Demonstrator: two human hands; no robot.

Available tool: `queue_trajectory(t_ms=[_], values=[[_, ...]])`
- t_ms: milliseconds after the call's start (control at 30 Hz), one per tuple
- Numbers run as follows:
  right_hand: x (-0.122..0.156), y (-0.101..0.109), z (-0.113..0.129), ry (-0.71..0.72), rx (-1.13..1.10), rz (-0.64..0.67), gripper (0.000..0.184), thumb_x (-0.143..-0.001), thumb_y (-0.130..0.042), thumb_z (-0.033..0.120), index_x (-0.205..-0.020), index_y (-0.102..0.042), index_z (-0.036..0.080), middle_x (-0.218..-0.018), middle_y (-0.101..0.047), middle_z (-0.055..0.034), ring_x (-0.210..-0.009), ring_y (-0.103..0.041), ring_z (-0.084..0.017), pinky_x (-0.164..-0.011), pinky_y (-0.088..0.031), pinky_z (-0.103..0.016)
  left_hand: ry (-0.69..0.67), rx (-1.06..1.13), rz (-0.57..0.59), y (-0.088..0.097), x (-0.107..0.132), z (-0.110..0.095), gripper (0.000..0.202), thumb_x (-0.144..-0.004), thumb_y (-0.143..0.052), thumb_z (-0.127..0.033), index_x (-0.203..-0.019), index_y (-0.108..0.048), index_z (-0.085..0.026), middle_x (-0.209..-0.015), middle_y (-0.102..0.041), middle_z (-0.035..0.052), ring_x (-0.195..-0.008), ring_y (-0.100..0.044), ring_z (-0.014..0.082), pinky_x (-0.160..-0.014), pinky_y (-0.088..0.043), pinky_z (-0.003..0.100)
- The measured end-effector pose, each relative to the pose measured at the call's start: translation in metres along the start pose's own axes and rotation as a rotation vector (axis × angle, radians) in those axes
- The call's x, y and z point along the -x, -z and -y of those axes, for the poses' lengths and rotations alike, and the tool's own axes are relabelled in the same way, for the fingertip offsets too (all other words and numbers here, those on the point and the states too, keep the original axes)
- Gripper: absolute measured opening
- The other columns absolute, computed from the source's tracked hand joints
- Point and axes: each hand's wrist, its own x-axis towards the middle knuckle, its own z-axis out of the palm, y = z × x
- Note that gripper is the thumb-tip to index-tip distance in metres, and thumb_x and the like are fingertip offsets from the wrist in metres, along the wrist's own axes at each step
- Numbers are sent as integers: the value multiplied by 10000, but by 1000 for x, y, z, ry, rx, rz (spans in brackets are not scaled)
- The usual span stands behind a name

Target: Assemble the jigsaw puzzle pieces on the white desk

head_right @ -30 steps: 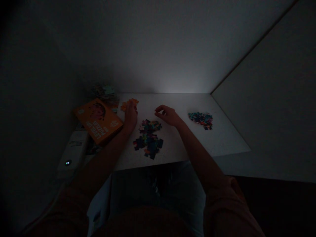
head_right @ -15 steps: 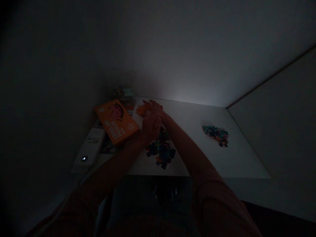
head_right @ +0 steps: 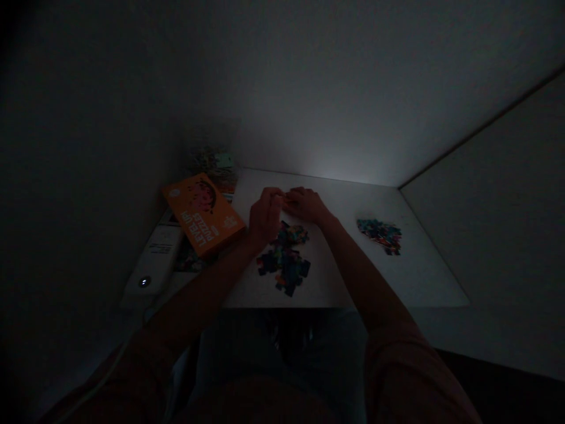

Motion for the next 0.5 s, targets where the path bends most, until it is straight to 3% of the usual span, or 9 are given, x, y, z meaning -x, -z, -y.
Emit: queue_trajectory(t_ms=[133, 233, 400, 500], values=[[42, 15, -40, -76, -75, -58, 636, -924, -862, 712, -1368, -892, 258, -1567, -749, -218, -1485, -681, -446, -1320, -492, -675, 57, 42, -40, -1, -3, 3, 474, -1205, -419, -665, -1419, -593, -280, -808, -626, -15, -728, -666, 242, -722, -503, 389], [64, 18, -54, -89, -176, -105, 681, -932, -850, 744, -1405, -877, 255, -1628, -701, -225, -1562, -629, -438, -1356, -467, -678, 68, 9, -59, -1, -6, 8, 474, -1206, -397, -672, -1420, -580, -291, -784, -558, -36, -703, -624, 229, -709, -480, 379], [82, 20, -59, -81, -267, -90, 630, -947, -890, 590, -1514, -818, 324, -1782, -574, -163, -1701, -487, -427, -1428, -381, -691, 110, -62, -65, 1, -10, 14, 515, -1187, -366, -717, -1415, -577, -307, -772, -524, -34, -685, -574, 227, -699, -470, 381], [85, 25, -66, -67, -336, -84, 610, -940, -876, 501, -1505, -820, 276, -1759, -575, -193, -1665, -539, -428, -1432, -389, -665, 137, -82, -75, 2, -11, 11, 630, -1133, -342, -843, -1385, -579, -317, -774, -522, -26, -670, -535, 231, -672, -440, 391]])
